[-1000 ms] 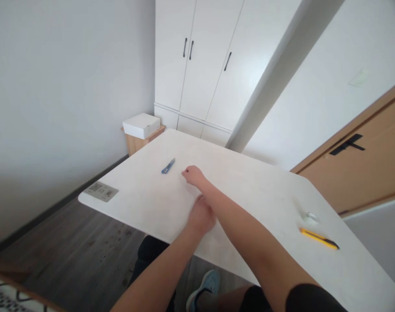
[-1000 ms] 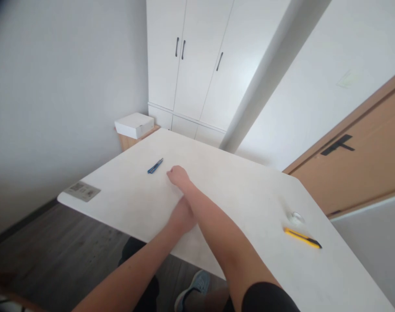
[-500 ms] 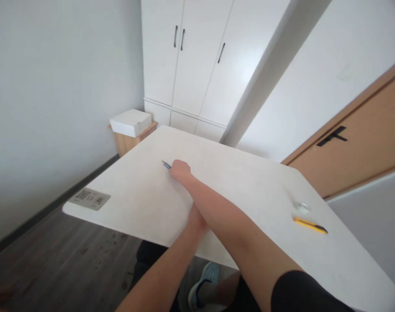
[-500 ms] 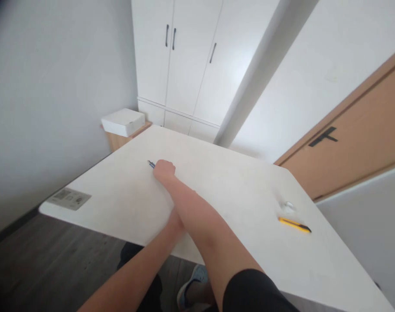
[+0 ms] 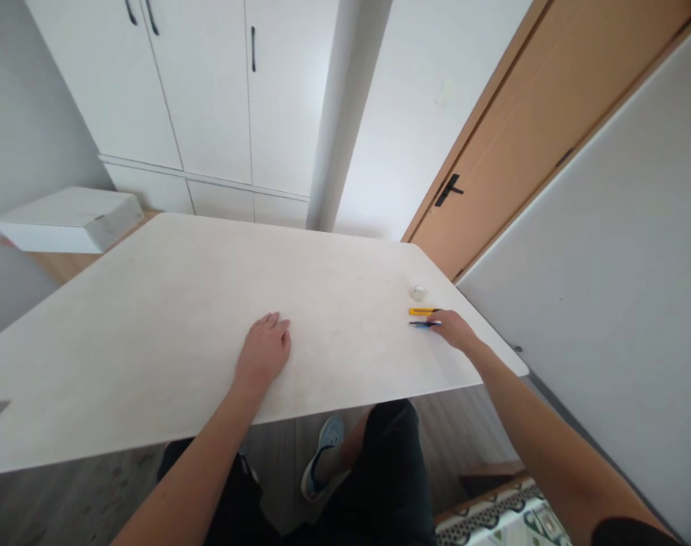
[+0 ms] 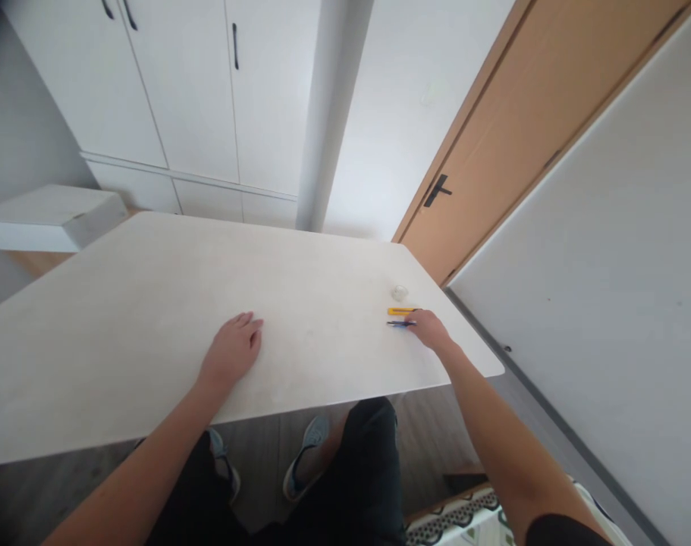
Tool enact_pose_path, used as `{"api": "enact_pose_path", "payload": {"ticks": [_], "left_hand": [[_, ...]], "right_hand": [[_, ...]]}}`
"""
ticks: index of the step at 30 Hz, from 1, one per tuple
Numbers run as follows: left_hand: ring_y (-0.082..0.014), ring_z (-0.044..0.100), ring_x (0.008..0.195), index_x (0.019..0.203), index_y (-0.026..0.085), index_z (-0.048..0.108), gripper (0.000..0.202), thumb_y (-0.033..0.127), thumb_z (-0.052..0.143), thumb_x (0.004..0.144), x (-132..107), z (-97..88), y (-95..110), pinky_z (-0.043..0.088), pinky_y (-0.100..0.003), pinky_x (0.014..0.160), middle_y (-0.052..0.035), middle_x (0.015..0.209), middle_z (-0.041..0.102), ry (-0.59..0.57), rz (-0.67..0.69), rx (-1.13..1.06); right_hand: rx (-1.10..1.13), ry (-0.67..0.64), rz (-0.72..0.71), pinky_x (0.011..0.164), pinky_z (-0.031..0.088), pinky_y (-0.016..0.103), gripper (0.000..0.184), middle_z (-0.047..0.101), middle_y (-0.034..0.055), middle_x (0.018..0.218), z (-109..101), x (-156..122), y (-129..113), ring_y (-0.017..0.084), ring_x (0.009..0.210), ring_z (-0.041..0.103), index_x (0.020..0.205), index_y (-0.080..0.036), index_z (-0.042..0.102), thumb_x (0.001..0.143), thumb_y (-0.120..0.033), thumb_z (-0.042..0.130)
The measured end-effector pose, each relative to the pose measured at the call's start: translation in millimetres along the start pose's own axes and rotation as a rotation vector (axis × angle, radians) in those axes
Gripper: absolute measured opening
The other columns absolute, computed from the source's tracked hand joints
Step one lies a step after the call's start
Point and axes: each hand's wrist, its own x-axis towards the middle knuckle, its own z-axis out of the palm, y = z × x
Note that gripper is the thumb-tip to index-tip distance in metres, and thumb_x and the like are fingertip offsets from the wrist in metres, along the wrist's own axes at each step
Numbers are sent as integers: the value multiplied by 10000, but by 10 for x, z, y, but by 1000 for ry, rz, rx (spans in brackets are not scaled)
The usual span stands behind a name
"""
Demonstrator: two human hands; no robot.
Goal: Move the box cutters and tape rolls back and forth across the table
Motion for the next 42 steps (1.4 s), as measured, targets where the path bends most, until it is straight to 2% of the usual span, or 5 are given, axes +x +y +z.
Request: {"api": "enact_pose_path", "payload": {"ticks": [4, 15, 22, 29, 42], "left_hand": [[-318, 563, 1289, 1195, 109, 708, 440, 268, 373, 958, 4, -4, -26, 418, -503, 1123, -194, 1335, 644, 9, 20, 9], [-298, 585, 1268, 1186, 135, 710, 448, 297, 362, 954, 10, -31, -30, 433, -483, 1123, -160, 1323, 661, 14, 40, 41], [-298, 594, 1253, 1192, 95, 708, 455, 292, 367, 962, 11, -56, -20, 434, -452, 1125, -191, 1320, 655, 17, 48, 51], [-283, 591, 1264, 1208, 106, 705, 419, 283, 405, 975, -4, -43, -43, 434, -433, 1132, -175, 1335, 651, 15, 55, 82], [-279, 603, 1250, 1182, 136, 718, 398, 296, 417, 975, -10, -35, -38, 459, -458, 1117, -153, 1315, 669, 59, 41, 44]], "right_hand": [[36, 53, 6, 1011, 432, 344, 235, 735, 81, 1128, 76, 13, 368, 242, 1138, 619, 1026, -221, 771, 834, -158, 650], [49, 90, -2, 1022, 425, 326, 332, 724, 71, 1188, 96, 56, 350, 226, 1170, 611, 1123, -240, 749, 814, -138, 683], [279, 198, -188, 1037, 445, 354, 274, 685, 106, 1238, 12, 48, -756, 224, 1143, 626, 1183, -210, 701, 973, -308, 554], [250, 125, -317, 1202, 223, 471, 648, 403, 173, 1584, 348, 68, -2022, 293, 1480, 320, 1479, -159, 486, 983, -577, 479], [196, 164, -305, 1204, 210, 469, 663, 391, 163, 1593, 507, 58, -2052, 293, 1472, 337, 1502, -152, 469, 1005, -581, 384]]}}
